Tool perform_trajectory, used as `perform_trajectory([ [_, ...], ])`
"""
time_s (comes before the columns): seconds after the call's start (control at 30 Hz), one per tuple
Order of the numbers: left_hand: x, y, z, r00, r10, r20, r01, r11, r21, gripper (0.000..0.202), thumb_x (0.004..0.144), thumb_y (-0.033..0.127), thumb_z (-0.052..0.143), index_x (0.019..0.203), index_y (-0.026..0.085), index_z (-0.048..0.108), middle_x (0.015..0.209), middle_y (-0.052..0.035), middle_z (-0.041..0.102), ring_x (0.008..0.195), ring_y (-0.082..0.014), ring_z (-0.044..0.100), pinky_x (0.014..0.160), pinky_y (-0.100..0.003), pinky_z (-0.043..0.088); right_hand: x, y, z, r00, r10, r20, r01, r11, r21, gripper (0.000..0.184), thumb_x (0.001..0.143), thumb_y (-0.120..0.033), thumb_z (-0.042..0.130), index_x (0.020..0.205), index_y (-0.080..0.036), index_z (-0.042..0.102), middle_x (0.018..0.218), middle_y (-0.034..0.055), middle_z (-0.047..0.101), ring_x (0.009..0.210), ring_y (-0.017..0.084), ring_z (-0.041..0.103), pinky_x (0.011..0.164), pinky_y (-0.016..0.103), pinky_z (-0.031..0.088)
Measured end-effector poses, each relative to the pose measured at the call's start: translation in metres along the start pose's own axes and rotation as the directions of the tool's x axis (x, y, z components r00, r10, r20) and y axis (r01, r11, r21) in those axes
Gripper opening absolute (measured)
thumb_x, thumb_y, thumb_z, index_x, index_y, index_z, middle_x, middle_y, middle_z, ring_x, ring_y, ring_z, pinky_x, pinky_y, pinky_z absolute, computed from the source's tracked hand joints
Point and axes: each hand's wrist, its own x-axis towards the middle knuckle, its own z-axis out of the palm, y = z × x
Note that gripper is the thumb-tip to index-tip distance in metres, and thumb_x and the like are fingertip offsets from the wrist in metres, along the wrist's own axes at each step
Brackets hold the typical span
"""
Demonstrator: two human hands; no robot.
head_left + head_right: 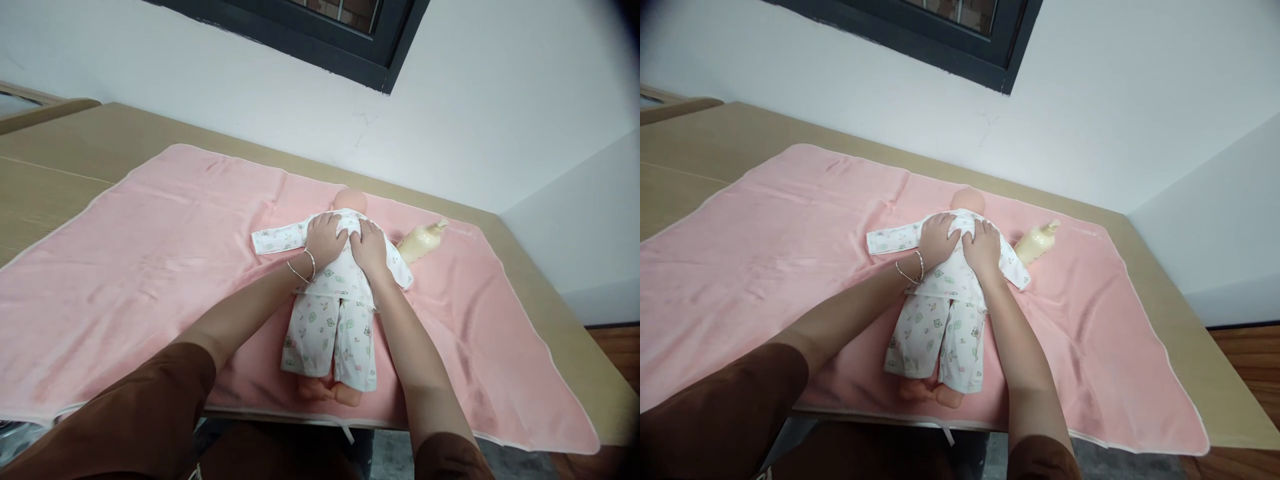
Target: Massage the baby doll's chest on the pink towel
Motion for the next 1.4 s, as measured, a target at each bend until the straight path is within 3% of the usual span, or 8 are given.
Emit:
perform_trajectory([
  [1.0,0.000,0.002,-0.001,0.999,-0.033,-0.041,0.032,0.999,-0.016,0.035,0.087,0.030,0.055,0.119,0.016,0.058,0.126,-0.0124,0.064,0.120,-0.0295,0.056,0.110,-0.044,0.039,0.001,0.005,0.005,1.000,-0.024,-0.002,0.024,0.999,-0.044,0.051,0.095,-0.030,0.034,0.138,-0.010,0.052,0.139,0.0175,0.057,0.133,0.032,0.046,0.114,0.050,0.032],
  [1.2,0.000,0.002,0.000,0.998,-0.033,-0.061,0.033,0.999,-0.012,0.033,0.087,0.030,0.054,0.117,0.017,0.057,0.122,-0.0135,0.064,0.119,-0.0299,0.057,0.107,-0.045,0.040,0.000,0.000,0.000,1.000,0.009,0.021,-0.008,0.999,-0.041,0.052,0.094,-0.030,0.035,0.139,-0.008,0.052,0.141,0.0178,0.056,0.135,0.030,0.046,0.116,0.047,0.030],
  [1.4,-0.002,0.002,0.002,0.991,-0.076,-0.109,0.080,0.996,0.034,0.034,0.085,0.033,0.059,0.113,0.015,0.057,0.116,-0.0166,0.064,0.116,-0.0335,0.057,0.105,-0.047,0.041,-0.009,-0.012,-0.004,0.993,0.119,-0.011,-0.120,0.987,-0.111,0.055,0.096,-0.034,0.034,0.140,-0.006,0.051,0.144,0.0197,0.053,0.137,0.033,0.044,0.115,0.050,0.029],
])
